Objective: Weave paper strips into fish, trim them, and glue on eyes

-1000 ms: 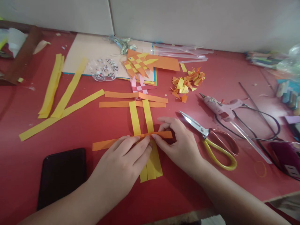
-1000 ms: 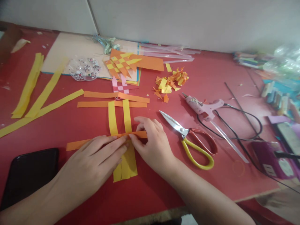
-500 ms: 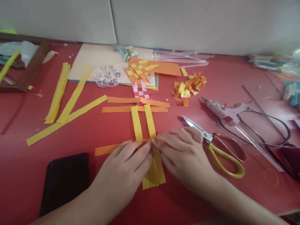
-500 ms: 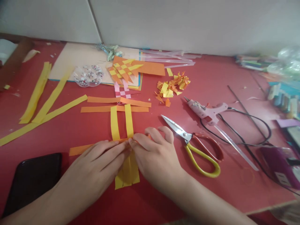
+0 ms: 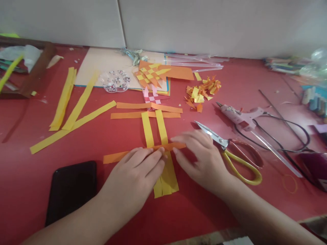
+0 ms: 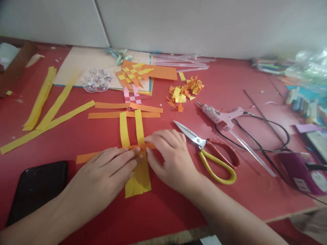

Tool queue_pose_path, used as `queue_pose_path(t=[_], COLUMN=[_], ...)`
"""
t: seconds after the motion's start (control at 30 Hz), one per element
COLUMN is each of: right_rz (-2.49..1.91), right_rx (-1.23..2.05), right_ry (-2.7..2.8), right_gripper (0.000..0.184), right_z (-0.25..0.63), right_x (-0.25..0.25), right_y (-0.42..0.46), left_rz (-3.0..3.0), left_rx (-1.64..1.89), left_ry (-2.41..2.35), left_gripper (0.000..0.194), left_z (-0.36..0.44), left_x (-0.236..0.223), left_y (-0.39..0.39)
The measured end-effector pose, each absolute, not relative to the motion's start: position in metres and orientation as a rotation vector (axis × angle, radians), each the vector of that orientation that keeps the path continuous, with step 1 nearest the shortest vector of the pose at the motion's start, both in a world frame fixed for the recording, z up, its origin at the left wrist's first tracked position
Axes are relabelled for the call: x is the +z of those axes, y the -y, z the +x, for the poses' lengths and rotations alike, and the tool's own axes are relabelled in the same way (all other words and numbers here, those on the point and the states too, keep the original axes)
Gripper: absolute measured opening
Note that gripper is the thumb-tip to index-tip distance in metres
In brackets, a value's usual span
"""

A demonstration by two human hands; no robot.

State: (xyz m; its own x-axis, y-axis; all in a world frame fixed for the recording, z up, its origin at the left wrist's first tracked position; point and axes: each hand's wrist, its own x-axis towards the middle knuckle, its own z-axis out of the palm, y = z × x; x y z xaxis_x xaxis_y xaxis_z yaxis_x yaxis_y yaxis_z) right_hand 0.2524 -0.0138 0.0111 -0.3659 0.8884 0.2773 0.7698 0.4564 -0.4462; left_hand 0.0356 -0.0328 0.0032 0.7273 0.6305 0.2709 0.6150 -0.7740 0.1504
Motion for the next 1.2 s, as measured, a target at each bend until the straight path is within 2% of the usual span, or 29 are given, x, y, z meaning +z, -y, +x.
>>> queue_pose_path(t=[0.07,0.2,0.33,0.47,0.6,0.8,0.97,1.2], right_rz=[-1.482,-1.568,-1.573,-1.555,-1.505,-1.327,-1.297,-1.325], right_rx=[0.291,0.347,0.462,0.529,0.695,0.744,0.544,0.281], right_ry=[2.187,2.233,2.241,2.175,1.979,2.036,2.139,2.347], right_gripper=[0.011,0.016,0.008,0.014,0.012,0.028,0.024,0.027], right_z=[0.257,0.262,0.260,0.255,0.250,0.246,0.243,0.244], right_x=[0.011,0.007,0.006,0.012,0.017,0.011,0.005,0.006], right_y=[0.011,0.010,0.010,0.009,0.013,0.021,0.013,0.008], left_rz=[2.893,2.891,2.904,2.895,2.877,2.840,2.850,2.890], left_rx=[0.462,0.485,0.522,0.534,0.532,0.472,0.449,0.450], left_ry=[-1.017,-1.044,-1.100,-1.100,-1.081,-1.073,-1.066,-1.052], left_gripper=[0.034,0.036,0.034,0.034,0.025,0.016,0.018,0.025], left_z=[0.036,0.037,0.038,0.038,0.038,0.038,0.039,0.036], left_x=[0.003,0.005,0.007,0.005,0.005,0.007,0.007,0.005], left_y=[0.033,0.034,0.033,0.032,0.032,0.032,0.031,0.031])
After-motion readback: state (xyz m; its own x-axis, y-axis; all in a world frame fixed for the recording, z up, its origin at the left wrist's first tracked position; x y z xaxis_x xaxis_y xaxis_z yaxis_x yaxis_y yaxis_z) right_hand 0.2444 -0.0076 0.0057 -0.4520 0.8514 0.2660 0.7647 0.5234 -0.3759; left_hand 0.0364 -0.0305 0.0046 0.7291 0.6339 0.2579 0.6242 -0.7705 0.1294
